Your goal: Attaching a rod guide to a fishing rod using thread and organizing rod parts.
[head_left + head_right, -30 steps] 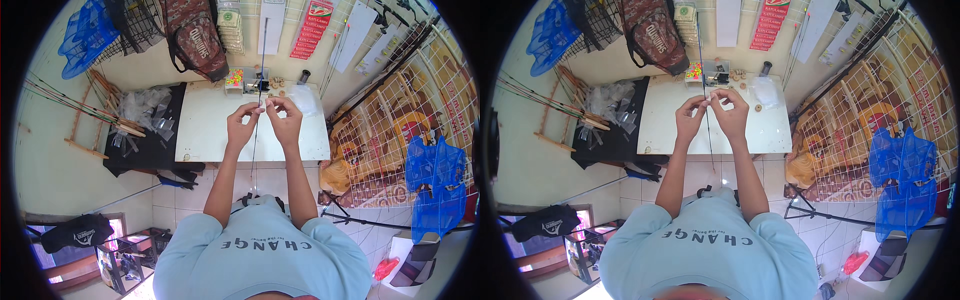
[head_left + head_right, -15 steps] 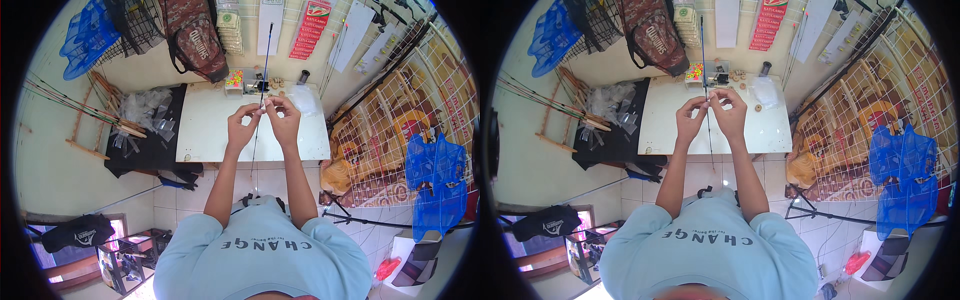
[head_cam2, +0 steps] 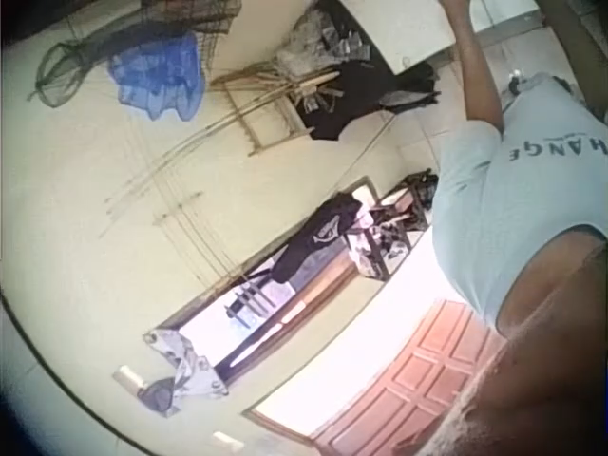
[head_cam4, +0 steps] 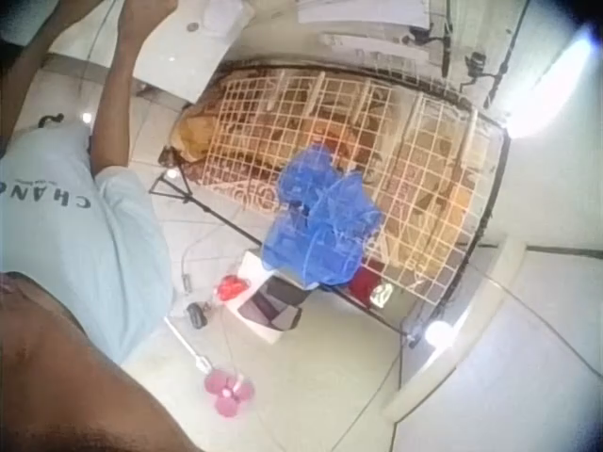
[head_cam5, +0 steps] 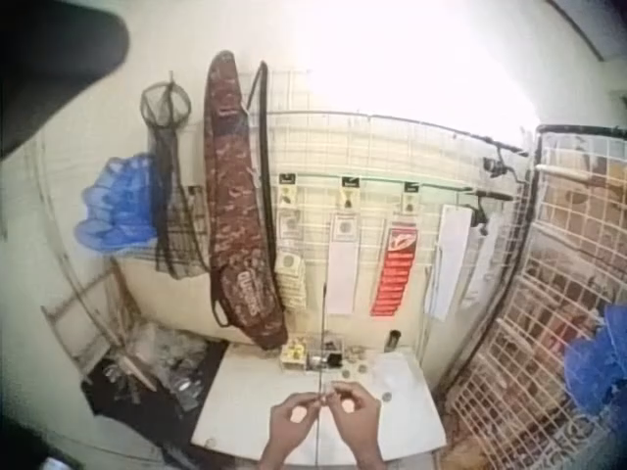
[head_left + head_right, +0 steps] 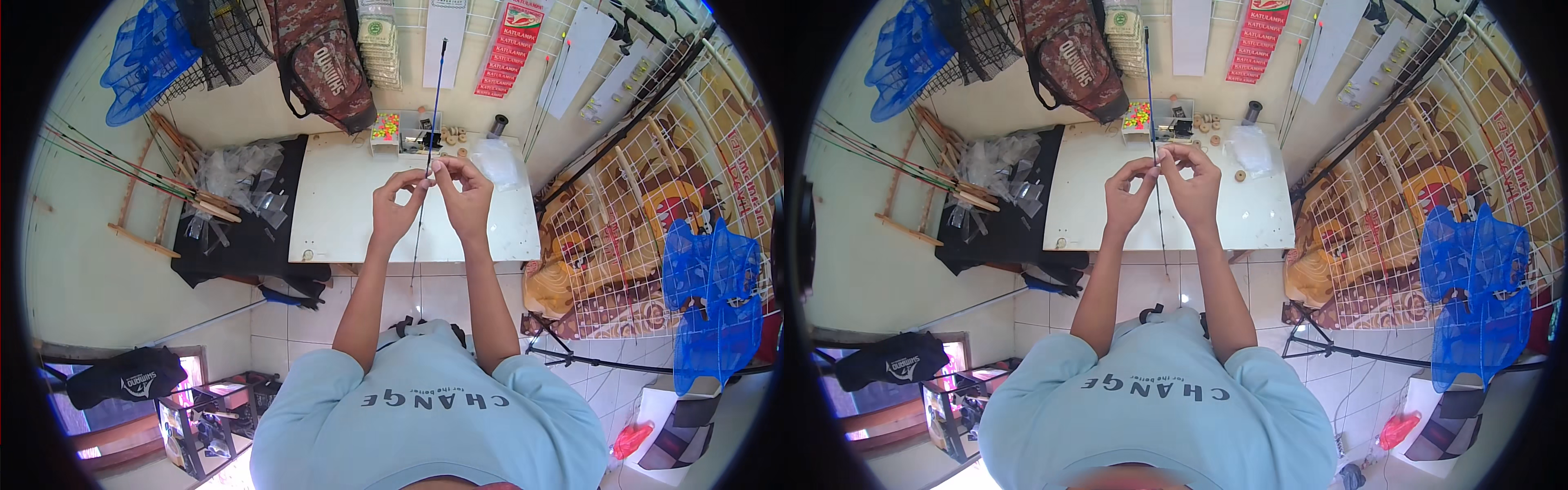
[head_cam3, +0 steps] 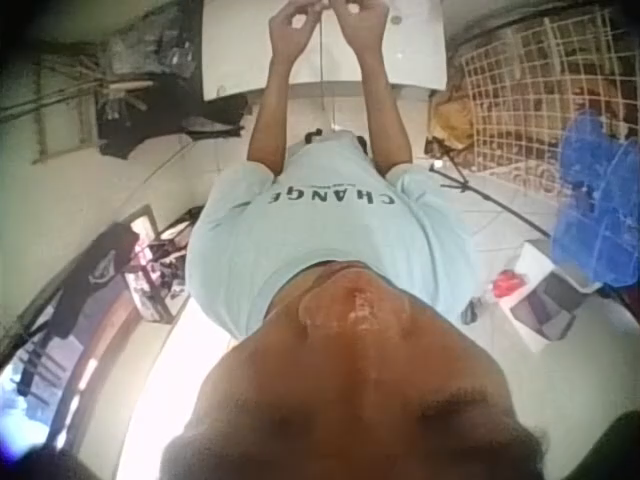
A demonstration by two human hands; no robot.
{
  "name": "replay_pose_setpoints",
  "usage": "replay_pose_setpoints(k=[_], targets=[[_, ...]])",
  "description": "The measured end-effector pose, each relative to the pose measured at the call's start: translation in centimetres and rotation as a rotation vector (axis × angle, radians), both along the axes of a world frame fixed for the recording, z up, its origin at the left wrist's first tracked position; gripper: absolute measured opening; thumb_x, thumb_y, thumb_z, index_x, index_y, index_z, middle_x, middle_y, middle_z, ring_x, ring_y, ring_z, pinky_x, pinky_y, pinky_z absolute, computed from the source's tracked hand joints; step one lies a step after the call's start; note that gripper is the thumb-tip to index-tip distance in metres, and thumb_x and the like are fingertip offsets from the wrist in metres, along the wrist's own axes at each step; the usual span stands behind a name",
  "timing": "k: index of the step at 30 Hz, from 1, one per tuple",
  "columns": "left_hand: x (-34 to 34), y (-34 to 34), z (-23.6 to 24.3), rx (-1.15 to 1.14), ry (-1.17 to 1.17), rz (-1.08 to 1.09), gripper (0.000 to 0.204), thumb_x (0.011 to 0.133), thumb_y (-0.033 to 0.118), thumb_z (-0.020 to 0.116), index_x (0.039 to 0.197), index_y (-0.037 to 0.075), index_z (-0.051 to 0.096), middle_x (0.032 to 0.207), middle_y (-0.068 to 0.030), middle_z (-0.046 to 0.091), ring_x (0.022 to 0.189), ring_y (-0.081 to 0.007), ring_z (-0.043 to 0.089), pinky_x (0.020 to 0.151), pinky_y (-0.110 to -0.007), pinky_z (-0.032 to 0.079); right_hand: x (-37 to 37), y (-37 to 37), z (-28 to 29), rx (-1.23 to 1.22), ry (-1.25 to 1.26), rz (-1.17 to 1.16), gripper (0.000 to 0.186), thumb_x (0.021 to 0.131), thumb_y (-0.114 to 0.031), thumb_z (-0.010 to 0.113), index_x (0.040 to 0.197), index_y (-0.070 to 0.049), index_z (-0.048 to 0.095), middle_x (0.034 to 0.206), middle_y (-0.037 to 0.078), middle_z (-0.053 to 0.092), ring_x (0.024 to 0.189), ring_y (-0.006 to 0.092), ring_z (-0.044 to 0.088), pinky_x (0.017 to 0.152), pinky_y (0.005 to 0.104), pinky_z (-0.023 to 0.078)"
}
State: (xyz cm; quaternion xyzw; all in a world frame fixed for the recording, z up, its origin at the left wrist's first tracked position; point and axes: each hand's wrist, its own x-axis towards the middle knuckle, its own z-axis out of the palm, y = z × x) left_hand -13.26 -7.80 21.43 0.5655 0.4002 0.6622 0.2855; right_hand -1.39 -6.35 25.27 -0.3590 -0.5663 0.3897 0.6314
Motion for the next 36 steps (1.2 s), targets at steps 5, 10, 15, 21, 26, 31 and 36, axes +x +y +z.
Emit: replay_pose_setpoints(k=[5, 10, 15, 21, 26, 31, 36], targets=[[-0.2, 0.0, -0.1, -0.002, -0.001, -0.01, 0.014, 0.086, 0.007, 0.066, 0.099, 0.004, 0.068, 0.091, -0.006, 0.07, 0.08, -0.0121, 0.062, 0.069, -0.026, 0.047, -0.4, -0.2, 0.1, 0.016, 0.049, 0.044, 0.016, 0.084, -0.006, 0.068, 0.098, 0.002, 0.068, 0.089, 0.007, 0.067, 0.075, 0.0087, 0.059, 0.069, 0.0236, 0.047], [-0.5, -0.1, -0.1, -0.005, 0.028, -0.001, 0.014, 0.085, 0.007, 0.066, 0.099, 0.004, 0.068, 0.09, -0.0054, 0.07, 0.079, -0.0118, 0.061, 0.068, -0.026, 0.047, -0.6, -0.4, 0.3, 0.015, 0.063, 0.043, 0.016, 0.086, -0.005, 0.066, 0.099, 0.002, 0.068, 0.088, 0.008, 0.066, 0.074, 0.0091, 0.06, 0.07, 0.0228, 0.047], [-0.6, -0.2, -0.1, -0.028, 0.043, -0.019, 0.016, 0.086, 0.003, 0.064, 0.101, -0.002, 0.064, 0.096, -0.0081, 0.067, 0.084, -0.013, 0.063, 0.075, -0.026, 0.048, -0.6, 0.0, -0.2, 0.089, -0.007, -0.002, 0.014, 0.087, -0.006, 0.063, 0.098, 0.001, 0.068, 0.088, 0.007, 0.065, 0.072, 0.0093, 0.059, 0.068, 0.0233, 0.046], [-0.7, 0.0, -0.3, -0.039, 0.054, -0.017, 0.017, 0.086, 0.002, 0.064, 0.103, -0.003, 0.064, 0.091, -0.0074, 0.067, 0.083, -0.0115, 0.061, 0.076, -0.026, 0.048, -0.9, 0.2, -0.4, 0.048, -0.003, -0.028, 0.011, 0.087, -0.006, 0.063, 0.093, 0.002, 0.065, 0.086, 0.006, 0.063, 0.071, 0.0089, 0.057, 0.067, 0.0235, 0.046], [-0.6, 0.1, -0.3, -0.036, 0.051, -0.013, 0.017, 0.086, 0.002, 0.064, 0.103, -0.003, 0.064, 0.091, -0.0077, 0.067, 0.083, -0.012, 0.061, 0.077, -0.026, 0.048, -0.7, 0.4, -0.5, 0.012, 0.01, -0.043, 0.01, 0.087, -0.009, 0.063, 0.089, 0.001, 0.063, 0.082, 0.004, 0.063, 0.069, 0.0079, 0.055, 0.066, 0.0231, 0.045], [-0.5, 0.2, -0.2, -0.028, 0.053, -0.016, 0.016, 0.087, 0.002, 0.063, 0.102, -0.003, 0.064, 0.092, -0.0083, 0.068, 0.084, -0.0127, 0.062, 0.077, -0.026, 0.047, -0.8, 0.5, -0.5, -0.078, 0.055, -0.037, 0.013, 0.089, -0.012, 0.062, 0.089, 0.0, 0.063, 0.079, 0.004, 0.064, 0.069, 0.008, 0.057, 0.065, 0.0231, 0.046], [-0.4, 0.3, -0.2, -0.032, 0.066, -0.01, 0.016, 0.086, 0.003, 0.064, 0.101, -0.002, 0.065, 0.092, -0.0079, 0.068, 0.083, -0.0121, 0.062, 0.077, -0.026, 0.048, -0.7, 0.5, -0.3, -0.128, 0.077, -0.003, 0.015, 0.09, -0.015, 0.062, 0.089, 0.0, 0.063, 0.081, 0.004, 0.064, 0.073, 0.0089, 0.06, 0.067, 0.0239, 0.048]])
